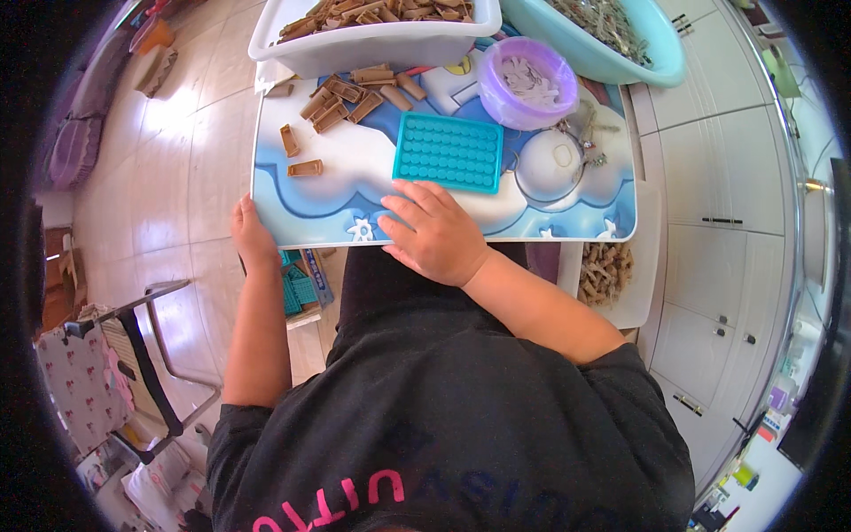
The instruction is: The person assembles small electronic lights by inserting circuit pieces and foam pads into plastic housings by hand, tests the lights, and places rubber trays into a cardboard box.
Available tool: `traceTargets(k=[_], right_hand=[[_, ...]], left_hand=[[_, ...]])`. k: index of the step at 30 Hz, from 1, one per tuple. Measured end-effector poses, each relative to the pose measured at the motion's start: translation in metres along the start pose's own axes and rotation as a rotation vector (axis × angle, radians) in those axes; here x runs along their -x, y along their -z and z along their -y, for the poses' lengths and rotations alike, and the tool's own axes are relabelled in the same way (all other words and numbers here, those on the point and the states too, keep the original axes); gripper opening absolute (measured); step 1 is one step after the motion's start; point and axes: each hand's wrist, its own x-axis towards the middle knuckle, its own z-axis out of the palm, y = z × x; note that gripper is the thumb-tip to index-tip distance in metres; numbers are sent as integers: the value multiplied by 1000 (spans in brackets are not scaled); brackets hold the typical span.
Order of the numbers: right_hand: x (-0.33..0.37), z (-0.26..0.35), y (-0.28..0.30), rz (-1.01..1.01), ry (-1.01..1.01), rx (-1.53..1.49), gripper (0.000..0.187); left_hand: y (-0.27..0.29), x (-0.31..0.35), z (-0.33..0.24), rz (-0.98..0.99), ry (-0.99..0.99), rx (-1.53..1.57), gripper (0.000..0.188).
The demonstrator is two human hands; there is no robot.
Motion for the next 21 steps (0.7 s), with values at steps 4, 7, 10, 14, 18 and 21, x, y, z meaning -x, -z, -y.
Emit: traceTargets(k=[4,7,10,14,18,21], right_hand=[[2,2,-2,-11,-12,3,40],[3,2,-3,-15,-22,-6,42],[3,1,-3,-10,-24,4,42],[4,-2,-3,1,-28,17,43],[4,0,-5,-20,-25,17,44],[6,-2,-8,-28,-15,42,44]], left_hand=[[1,0,2,-19,-25,-8,36],[2,-2,2,-14,-46,-102,36],[1,-5,2,-28,-119,-299,37],[-2,-5,-4,2,-211,-456,38],[6,-12,3,-70,-259,-566,38],[1,-3,-14,-57,-162,-700,40]])
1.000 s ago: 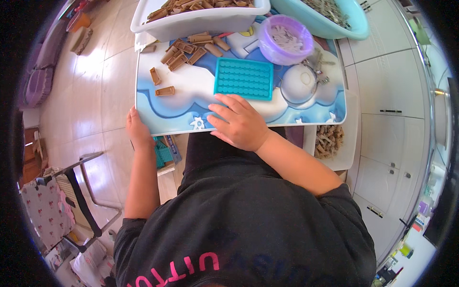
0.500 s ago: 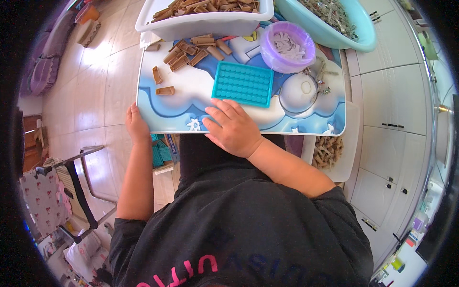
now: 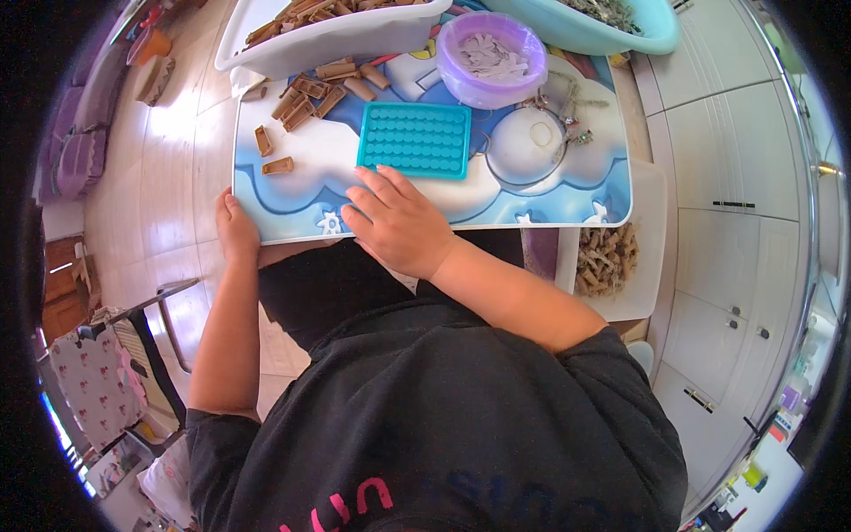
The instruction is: The person assembles small electronic lights by inserting circuit pieces and foam pads into plastic housings by hand, tests the lights, and places rubber trays into a cardboard box.
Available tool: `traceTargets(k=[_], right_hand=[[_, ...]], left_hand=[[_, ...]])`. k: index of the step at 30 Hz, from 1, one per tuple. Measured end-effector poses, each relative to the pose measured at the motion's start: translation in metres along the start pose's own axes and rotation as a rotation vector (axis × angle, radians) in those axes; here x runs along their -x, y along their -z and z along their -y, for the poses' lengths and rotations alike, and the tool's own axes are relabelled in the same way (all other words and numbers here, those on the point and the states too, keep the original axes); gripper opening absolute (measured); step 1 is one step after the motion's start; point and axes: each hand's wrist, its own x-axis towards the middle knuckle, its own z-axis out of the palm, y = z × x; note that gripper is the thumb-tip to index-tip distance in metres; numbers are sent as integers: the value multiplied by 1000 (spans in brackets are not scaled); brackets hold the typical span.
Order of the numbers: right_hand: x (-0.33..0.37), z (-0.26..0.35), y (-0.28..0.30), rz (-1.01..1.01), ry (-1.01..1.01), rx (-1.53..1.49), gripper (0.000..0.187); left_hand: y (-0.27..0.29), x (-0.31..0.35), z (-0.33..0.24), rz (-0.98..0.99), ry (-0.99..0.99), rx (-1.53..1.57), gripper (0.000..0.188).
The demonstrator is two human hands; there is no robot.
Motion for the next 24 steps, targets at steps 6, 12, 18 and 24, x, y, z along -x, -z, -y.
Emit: traceTargets(k=[6,12,18,24], right_hand=[[2,1,1,3,0,3,45],[6,2,-10,-77,53,82,27],[7,-3,-18,-155,35,122,28],[2,3,-15,-79,-4,128,37]], left_hand=[[12,7,-34,140,64,-336,46],[-2,-21,31,74,-70,-66,47],[-7,-31,32,51,-67,-22,46],[0,-16,17,18,21,151,39]])
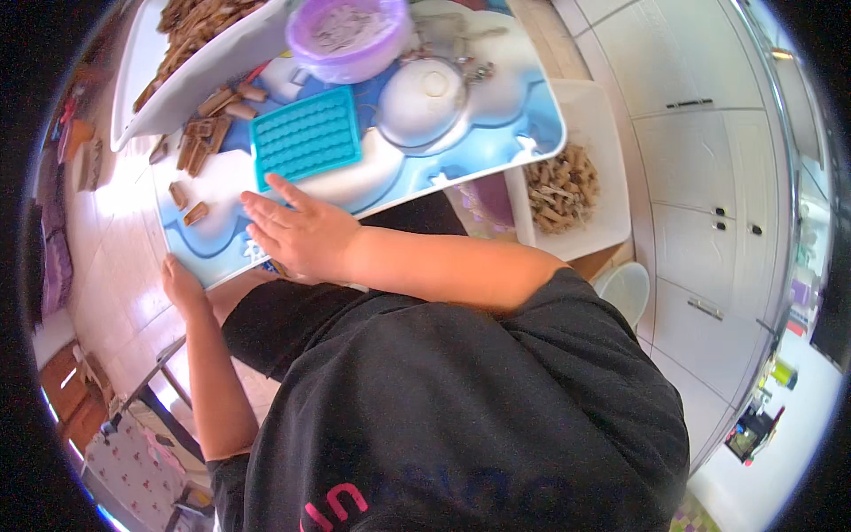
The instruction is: The person assembles small electronic lights by inserting circuit pieces and foam pads into plastic housings by hand, tests the lights, and places rubber trays into a cardboard box.
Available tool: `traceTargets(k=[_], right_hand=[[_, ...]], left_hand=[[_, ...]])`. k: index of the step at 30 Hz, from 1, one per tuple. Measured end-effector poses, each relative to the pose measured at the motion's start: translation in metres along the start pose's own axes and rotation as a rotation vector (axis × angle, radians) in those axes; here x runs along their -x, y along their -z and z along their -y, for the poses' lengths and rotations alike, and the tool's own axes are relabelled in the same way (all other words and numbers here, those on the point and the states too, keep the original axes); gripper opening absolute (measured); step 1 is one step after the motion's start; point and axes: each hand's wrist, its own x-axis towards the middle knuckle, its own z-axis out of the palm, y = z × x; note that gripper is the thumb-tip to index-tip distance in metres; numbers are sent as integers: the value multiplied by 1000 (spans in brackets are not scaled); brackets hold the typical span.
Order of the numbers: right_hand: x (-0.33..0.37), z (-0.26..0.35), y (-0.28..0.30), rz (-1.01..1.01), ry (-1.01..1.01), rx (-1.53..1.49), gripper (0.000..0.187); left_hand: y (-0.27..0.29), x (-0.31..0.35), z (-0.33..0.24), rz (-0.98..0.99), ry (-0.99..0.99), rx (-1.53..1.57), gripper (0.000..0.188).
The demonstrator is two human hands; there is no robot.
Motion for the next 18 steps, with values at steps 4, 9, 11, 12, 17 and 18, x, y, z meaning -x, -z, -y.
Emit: traceTargets(k=[4,9,11,12,17,18], right_hand=[[-1,6,-1,48,-56,28,38],[-6,0,3,119,50,83,33],[-12,0,2,132,74,98,31],[-15,2,3,159,71,96,31],[-18,1,3,224,142,145,31],[-18,4,4,249,125,132,31]], left_hand=[[-7,10,-3,-63,2,262,33],[-9,20,-29,-90,-21,146,31],[-8,16,-22,-94,8,204,31],[-8,14,-16,-56,36,273,31],[-3,15,-4,8,89,266,30],[-2,19,-1,-13,107,257,30]])
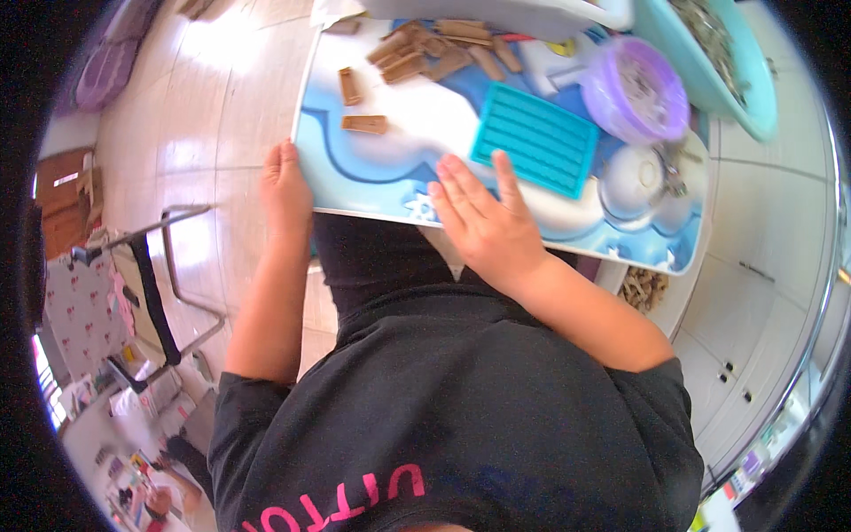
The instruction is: The person assembles small electronic lights by inserting circuit pieces and foam pads into plastic housings by hand, tests the lights, and places rubber trays into a cardboard box.
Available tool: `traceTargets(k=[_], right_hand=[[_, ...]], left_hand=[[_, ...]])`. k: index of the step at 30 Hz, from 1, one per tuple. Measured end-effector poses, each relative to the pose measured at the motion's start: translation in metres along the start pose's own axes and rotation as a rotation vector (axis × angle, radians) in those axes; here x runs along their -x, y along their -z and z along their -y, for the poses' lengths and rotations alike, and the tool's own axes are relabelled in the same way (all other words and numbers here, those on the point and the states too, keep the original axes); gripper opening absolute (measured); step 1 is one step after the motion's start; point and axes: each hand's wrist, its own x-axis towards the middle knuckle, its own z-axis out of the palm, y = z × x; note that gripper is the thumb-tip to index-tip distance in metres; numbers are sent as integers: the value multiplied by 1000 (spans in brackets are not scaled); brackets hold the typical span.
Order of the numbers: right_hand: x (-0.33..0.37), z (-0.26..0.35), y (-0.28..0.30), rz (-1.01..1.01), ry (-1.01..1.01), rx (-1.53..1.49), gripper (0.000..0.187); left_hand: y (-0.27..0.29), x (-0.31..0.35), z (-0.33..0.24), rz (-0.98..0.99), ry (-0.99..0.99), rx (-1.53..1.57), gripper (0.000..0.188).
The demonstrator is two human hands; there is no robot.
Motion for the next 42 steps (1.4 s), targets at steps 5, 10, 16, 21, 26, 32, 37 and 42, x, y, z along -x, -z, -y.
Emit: traceTargets(k=[5,10,16,21,26,32,37,42], right_hand=[[-13,-4,20,150,48,-103,37],[-87,5,9,146,43,-419,44],[-149,24,-26,98,100,-518,34],[-158,32,-39,146,92,-480,31],[-150,30,-42,166,250,-321,22],[-151,27,-37,269,283,-314,21],[-150,24,-40,282,261,-325,24],[-153,25,-41,289,261,-369,23]], left_hand=[[52,-11,9,262,218,346,35],[115,-67,141,-308,467,322,27],[99,-65,314,-220,994,223,24],[68,-50,372,278,565,-545,28],[26,-50,369,716,226,-991,25],[-10,-48,403,758,179,-1090,24],[-36,-55,420,353,110,-907,31],[-35,-58,430,185,274,-777,31]])
